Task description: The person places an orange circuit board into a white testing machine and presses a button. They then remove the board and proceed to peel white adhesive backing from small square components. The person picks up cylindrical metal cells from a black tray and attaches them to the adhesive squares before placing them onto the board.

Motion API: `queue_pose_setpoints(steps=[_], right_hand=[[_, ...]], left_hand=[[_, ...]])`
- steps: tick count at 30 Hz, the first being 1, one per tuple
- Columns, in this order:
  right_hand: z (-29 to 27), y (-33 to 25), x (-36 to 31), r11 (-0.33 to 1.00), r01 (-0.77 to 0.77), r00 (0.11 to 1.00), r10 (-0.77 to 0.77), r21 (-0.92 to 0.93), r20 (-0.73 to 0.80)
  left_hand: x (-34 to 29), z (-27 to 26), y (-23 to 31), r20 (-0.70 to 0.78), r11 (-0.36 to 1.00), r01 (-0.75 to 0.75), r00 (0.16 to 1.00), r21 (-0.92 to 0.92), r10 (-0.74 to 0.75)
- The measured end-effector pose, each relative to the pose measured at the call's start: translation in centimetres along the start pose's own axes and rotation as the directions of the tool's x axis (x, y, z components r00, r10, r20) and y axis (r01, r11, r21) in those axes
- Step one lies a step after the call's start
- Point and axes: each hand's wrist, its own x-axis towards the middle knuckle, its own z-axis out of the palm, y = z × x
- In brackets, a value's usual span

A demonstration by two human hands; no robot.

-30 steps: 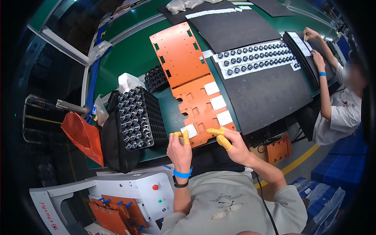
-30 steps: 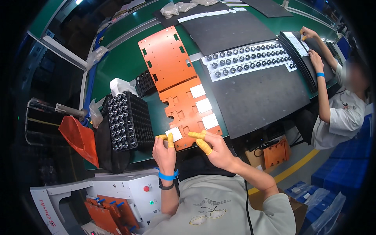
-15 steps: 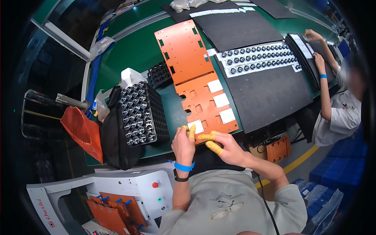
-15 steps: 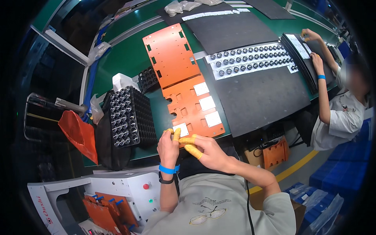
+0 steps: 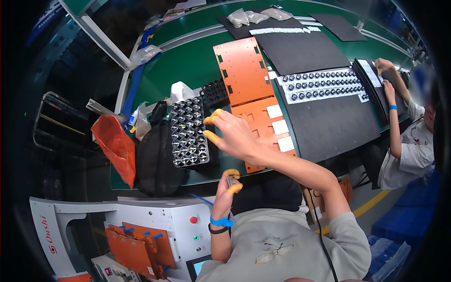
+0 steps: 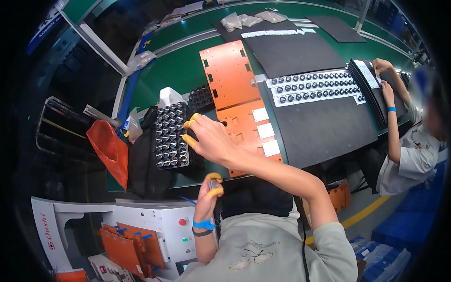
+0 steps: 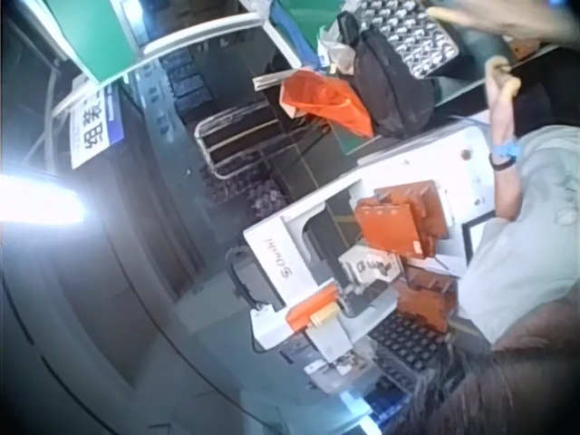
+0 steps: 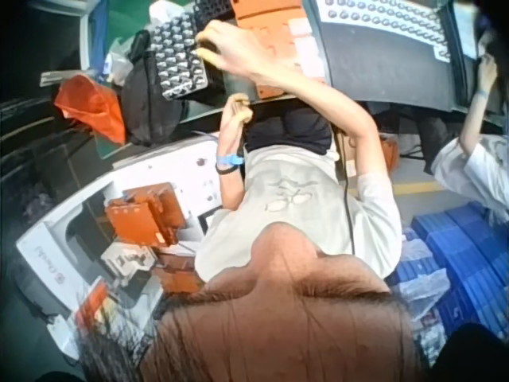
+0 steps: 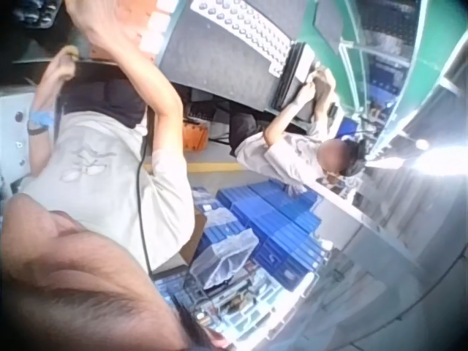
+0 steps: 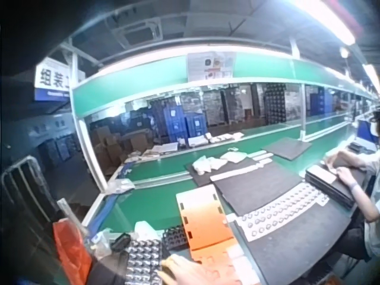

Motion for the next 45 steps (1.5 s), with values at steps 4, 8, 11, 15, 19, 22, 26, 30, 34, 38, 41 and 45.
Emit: queue_pose_setpoints(steps=[4, 8, 11, 15, 19, 22, 26, 30, 34, 38, 41, 45], right_hand=[[1.1, 0.2, 2.2, 0.989, -0.005, 1.000, 0.004, -0.149, -0.010], [1.0, 0.3, 3.9, 0.964, -0.019, 0.998, 0.035, -0.264, 0.055], [1.1, 0.4, 4.5, 0.955, 0.002, 0.996, 0.024, -0.297, 0.087], [1.0, 0.4, 4.9, 0.945, 0.037, 0.989, 0.011, -0.325, 0.144], [0.8, 0.4, 5.1, 0.959, 0.026, 0.981, 0.030, -0.282, 0.193], [0.4, 0.6, 4.9, 0.956, 0.017, 0.982, 0.040, -0.291, 0.187], [-2.2, -0.9, 3.3, 0.991, -0.072, 0.993, 0.081, -0.111, 0.082], [-7.6, -2.4, -1.3, 0.936, -0.264, 0.960, 0.232, 0.232, 0.156], [-9.3, -1.5, -6.5, 0.809, -0.306, 0.945, 0.198, 0.502, 0.259], [-9.5, -1.5, -9.3, 0.749, -0.413, 0.900, 0.248, 0.518, 0.359], [-9.1, -1.1, -10.1, 0.706, -0.445, 0.888, 0.269, 0.551, 0.373], [-8.8, -0.8, -9.8, 0.745, -0.385, 0.915, 0.232, 0.545, 0.329]], left_hand=[[-0.8, -0.3, -0.3, 0.172, 0.898, 0.097, 0.985, -0.428, -0.025], [0.3, -0.6, -1.1, 0.225, 0.896, -0.017, 0.966, -0.444, 0.129], [0.2, -0.5, -0.4, 0.161, 0.857, 0.075, 0.987, -0.510, 0.009], [1.1, -0.9, 0.0, 0.273, 0.837, 0.181, 0.961, -0.516, -0.039], [1.7, 0.0, 0.0, 0.307, 0.903, 0.145, 0.951, -0.406, -0.014], [1.2, 2.6, 1.8, 0.349, 0.897, 0.164, 0.937, -0.411, -0.011], [1.6, 2.7, 0.9, 0.284, 0.890, 0.100, 0.958, -0.446, 0.035], [1.7, 2.7, 0.2, 0.204, 0.871, 0.017, 0.974, -0.491, 0.096], [1.7, 3.7, 1.1, 0.127, 0.908, -0.072, 0.983, -0.412, 0.135], [1.2, 4.9, 1.9, 0.078, 0.923, -0.197, 0.969, -0.330, 0.235], [0.8, 5.3, 2.0, 0.029, 0.924, -0.278, 0.955, -0.264, 0.296], [0.8, 5.2, 1.9, 0.010, 0.913, -0.367, 0.927, -0.179, 0.374]])
